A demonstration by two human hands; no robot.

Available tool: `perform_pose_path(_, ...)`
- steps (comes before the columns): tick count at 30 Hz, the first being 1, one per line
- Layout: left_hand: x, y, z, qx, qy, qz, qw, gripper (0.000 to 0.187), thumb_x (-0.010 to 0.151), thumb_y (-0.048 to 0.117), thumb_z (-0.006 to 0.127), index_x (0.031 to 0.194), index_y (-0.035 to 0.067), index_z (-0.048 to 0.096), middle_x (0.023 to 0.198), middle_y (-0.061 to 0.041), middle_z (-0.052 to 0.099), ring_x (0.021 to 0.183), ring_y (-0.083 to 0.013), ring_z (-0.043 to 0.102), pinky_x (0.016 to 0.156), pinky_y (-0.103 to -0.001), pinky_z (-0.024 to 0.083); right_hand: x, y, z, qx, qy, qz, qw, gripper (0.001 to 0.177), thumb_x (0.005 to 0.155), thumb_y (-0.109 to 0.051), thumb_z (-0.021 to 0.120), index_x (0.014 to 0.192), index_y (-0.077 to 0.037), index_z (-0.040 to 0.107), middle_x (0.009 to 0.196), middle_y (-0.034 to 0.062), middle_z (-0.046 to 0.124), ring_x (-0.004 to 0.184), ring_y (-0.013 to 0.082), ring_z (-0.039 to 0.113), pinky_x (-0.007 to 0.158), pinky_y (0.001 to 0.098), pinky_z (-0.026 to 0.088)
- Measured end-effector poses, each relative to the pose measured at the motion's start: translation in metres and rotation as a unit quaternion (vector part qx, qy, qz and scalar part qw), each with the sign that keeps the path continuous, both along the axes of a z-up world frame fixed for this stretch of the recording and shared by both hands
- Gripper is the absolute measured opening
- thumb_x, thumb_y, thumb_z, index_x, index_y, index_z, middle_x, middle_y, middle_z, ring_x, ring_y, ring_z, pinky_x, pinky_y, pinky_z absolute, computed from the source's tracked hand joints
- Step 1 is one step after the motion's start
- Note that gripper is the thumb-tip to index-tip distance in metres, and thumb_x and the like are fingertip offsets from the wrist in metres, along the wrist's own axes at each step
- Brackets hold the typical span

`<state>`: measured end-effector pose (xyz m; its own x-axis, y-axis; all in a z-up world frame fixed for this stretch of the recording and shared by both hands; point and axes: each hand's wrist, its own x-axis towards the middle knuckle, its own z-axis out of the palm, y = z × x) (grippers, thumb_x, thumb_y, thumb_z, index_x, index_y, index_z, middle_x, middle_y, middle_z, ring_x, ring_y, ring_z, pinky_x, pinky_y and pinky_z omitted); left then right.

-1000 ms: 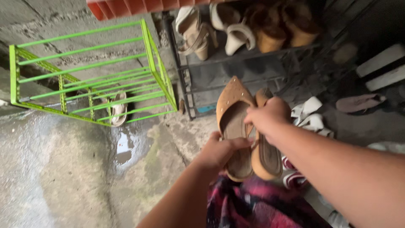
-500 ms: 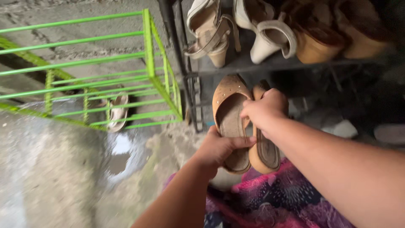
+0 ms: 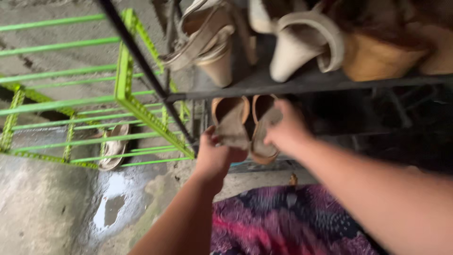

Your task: The person picks up multiple pairs of shoes from the floor and places them onto a green metal shoe rack. They handle sneakers, sandals, and slip-ons, arranging them in pairs on the rack shelves.

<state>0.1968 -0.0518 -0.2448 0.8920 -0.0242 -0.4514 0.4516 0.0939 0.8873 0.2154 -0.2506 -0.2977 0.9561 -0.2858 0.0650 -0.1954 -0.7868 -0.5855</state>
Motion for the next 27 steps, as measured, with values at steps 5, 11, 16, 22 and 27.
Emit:
perform_pose_path(5, -0.017, -0.003, -0.002, 0.283, 0.056, -0.006, 0.958, 0.095, 0.064, 0.009, 0.097, 0.141, 0.008, 0.044, 0.114, -0.014, 0.067, 0.105, -0.0264, 0.067, 0.088, -0.037, 0.055, -0.052, 0.005, 0.035, 0.267, 0.303, -0.191, 0.894, 0.082, 0.083, -0.016, 0.084, 0.145, -0.012, 0.030, 0.115, 0.0195, 0.063, 0.096, 0.0299, 0.068, 0.080, 0.0438, 0.056)
perform_pose_path(11, -0.019, -0.002, -0.008, 0.128, 0.139, -0.010, 0.982, 0.076, 0.066, -0.003, 0.085, 0.135, -0.001, 0.051, 0.100, -0.016, 0.073, 0.084, -0.0242, 0.074, 0.069, -0.034, 0.061, -0.053, 0.022, 0.039, 0.549, 0.279, -0.204, 0.761, 0.059, 0.091, -0.001, 0.063, 0.141, -0.013, 0.035, 0.110, 0.0207, 0.065, 0.090, 0.0305, 0.068, 0.075, 0.0430, 0.058)
perform_pose_path(16, -0.008, -0.002, -0.024, 0.093, 0.104, -0.006, 0.990, 0.086, 0.064, -0.004, 0.086, 0.141, 0.003, 0.048, 0.105, -0.014, 0.073, 0.085, -0.0193, 0.072, 0.066, -0.031, 0.057, -0.033, 0.002, 0.010, 0.541, 0.228, -0.202, 0.784, 0.077, 0.084, 0.012, 0.061, 0.151, -0.017, 0.037, 0.114, 0.0138, 0.065, 0.094, 0.0282, 0.066, 0.082, 0.0402, 0.058)
perform_pose_path(22, 0.008, 0.011, -0.018, 0.095, 0.195, -0.056, 0.975, 0.096, 0.072, 0.010, 0.083, 0.154, 0.017, 0.033, 0.099, -0.015, 0.069, 0.073, -0.0194, 0.060, 0.057, -0.037, 0.046, -0.041, -0.021, -0.005, 0.635, 0.189, -0.176, 0.728, 0.087, 0.083, 0.011, 0.061, 0.159, -0.009, 0.025, 0.123, 0.0147, 0.065, 0.109, 0.0280, 0.068, 0.103, 0.0428, 0.054)
perform_pose_path(27, -0.016, 0.028, 0.032, 0.146, 0.174, -0.129, 0.965, 0.083, 0.075, 0.024, 0.075, 0.150, 0.010, 0.043, 0.078, -0.014, 0.056, 0.060, -0.0235, 0.045, 0.047, -0.040, 0.036, -0.093, -0.024, 0.059, 0.556, 0.263, -0.229, 0.755, 0.084, 0.085, 0.000, 0.066, 0.158, -0.012, 0.026, 0.122, 0.0165, 0.066, 0.110, 0.0298, 0.067, 0.107, 0.0465, 0.053)
